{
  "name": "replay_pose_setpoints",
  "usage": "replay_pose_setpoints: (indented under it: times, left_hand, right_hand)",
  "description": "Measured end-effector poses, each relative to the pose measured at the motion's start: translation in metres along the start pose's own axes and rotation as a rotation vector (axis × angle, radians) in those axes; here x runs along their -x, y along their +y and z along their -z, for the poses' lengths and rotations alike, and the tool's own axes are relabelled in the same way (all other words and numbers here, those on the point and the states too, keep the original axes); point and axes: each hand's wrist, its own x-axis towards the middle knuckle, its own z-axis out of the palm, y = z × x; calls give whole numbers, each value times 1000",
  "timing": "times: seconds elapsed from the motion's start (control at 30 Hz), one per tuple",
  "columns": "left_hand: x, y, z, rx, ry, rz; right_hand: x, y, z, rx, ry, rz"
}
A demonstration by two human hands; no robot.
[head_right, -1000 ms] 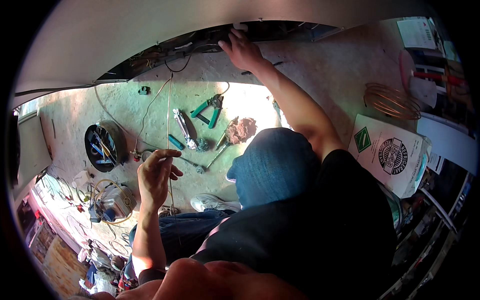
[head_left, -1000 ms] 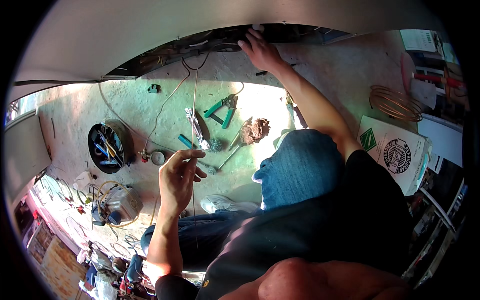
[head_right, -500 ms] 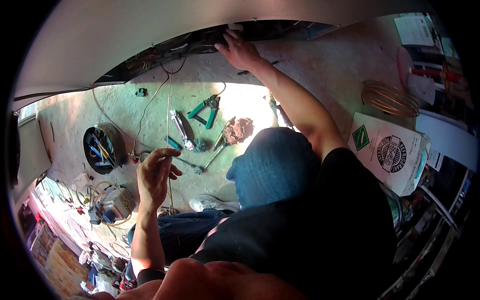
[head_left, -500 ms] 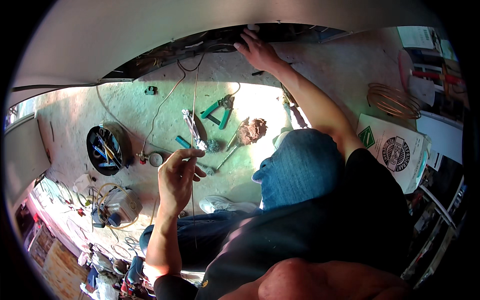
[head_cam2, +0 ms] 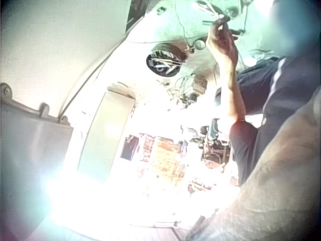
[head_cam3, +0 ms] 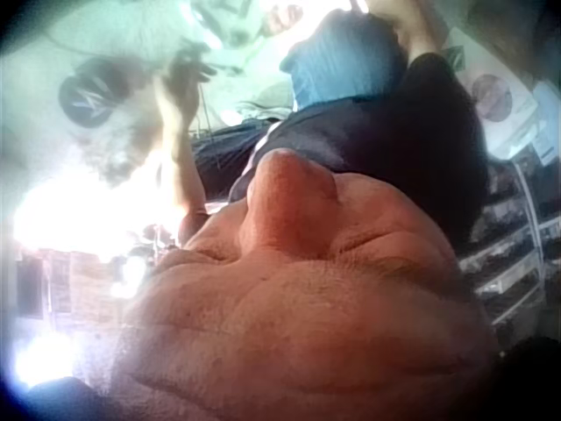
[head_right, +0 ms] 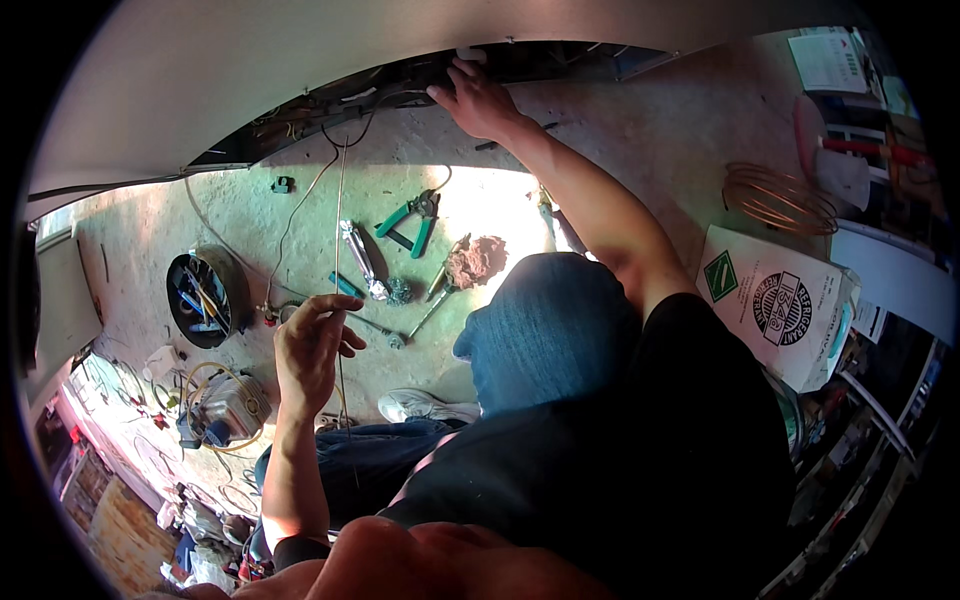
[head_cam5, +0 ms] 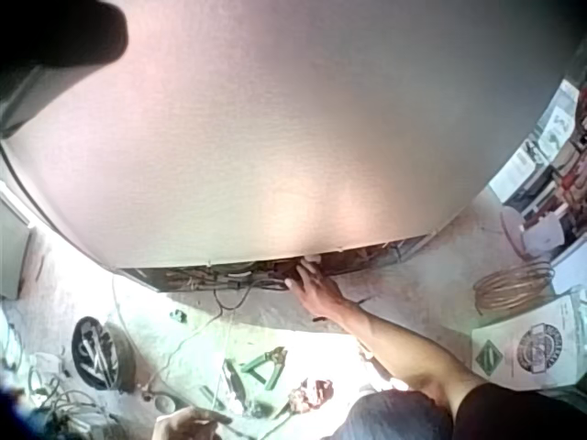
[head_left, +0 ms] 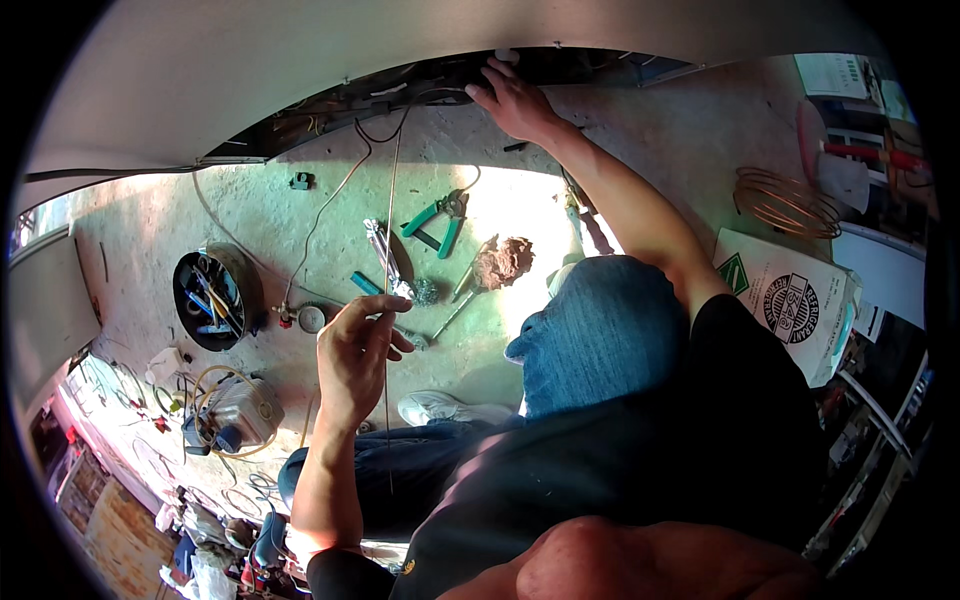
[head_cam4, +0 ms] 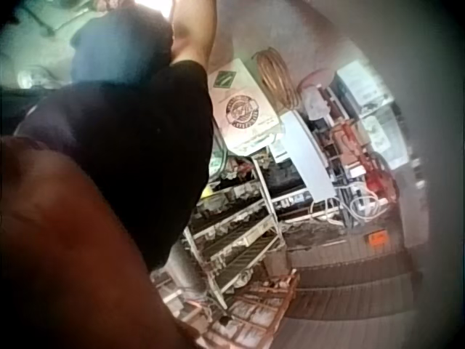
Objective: The person sits on the floor and uses a blowtorch to heat copper pipes and fittings. They apply solder to the heated joints to create a seal. The person repeats this process for multiple connections under a cabinet.
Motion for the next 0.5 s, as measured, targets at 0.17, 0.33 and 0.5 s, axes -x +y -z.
replay_pose_setpoints:
  times: [0.17,0.33,0.5]
  left_hand:
    - [0,0,1,-14,-1,-4]
    - [-1,1,1,-15,-5,-5]
    - [-1,0,1,-1,-7,-7]
  right_hand:
    - [0,0,0,-3,-35,-34]
    - [0,-2,1,-15,-54,-51]
    - [1,-1,-1,-11,-43,-48]
